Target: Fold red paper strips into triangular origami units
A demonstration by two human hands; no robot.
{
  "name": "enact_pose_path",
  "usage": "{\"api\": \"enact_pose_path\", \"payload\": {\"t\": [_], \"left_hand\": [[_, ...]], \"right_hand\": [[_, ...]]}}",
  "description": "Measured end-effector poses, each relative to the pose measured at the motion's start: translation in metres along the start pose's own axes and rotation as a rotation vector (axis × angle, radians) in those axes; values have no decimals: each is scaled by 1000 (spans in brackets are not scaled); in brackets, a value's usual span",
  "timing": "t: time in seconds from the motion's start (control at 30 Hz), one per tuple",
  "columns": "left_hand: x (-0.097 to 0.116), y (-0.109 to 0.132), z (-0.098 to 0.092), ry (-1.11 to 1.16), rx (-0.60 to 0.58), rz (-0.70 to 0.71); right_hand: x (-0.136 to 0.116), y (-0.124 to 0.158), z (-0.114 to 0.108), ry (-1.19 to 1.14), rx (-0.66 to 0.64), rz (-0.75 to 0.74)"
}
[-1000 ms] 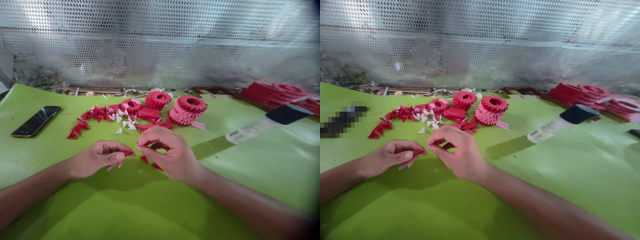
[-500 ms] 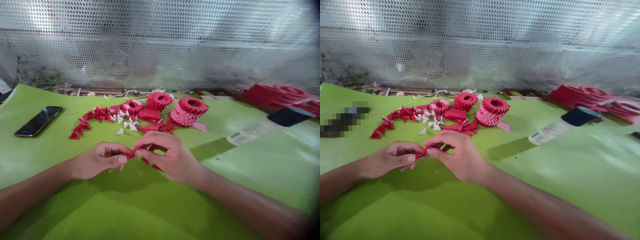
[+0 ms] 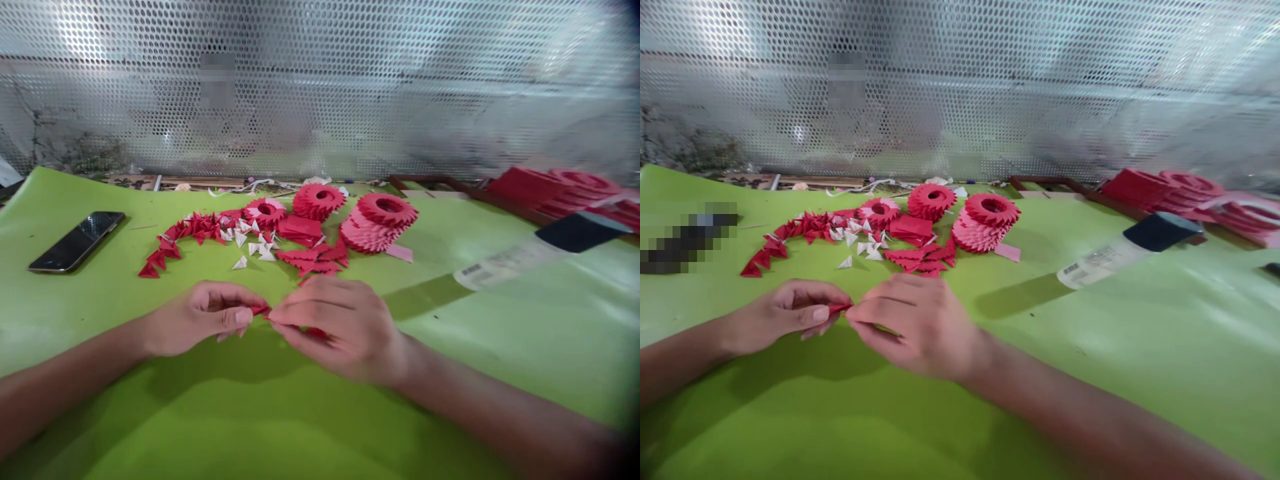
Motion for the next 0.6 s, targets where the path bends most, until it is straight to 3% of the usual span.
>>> {"api": "enact_pose_path", "payload": {"t": [0.33,0.6], "left_hand": [[0,0,2,-17,-24,11],[-2,1,1,-16,3,-19]], "right_hand": [[1,2,0,72,7,-15],[0,6,2,120,0,-120]]}}
Point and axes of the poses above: each hand's wrist, its own y-axis away from the middle knuckle, its own z-axis out of the palm, x = y × z, the point moved 6 cm from there along -y, towards the middle knuckle
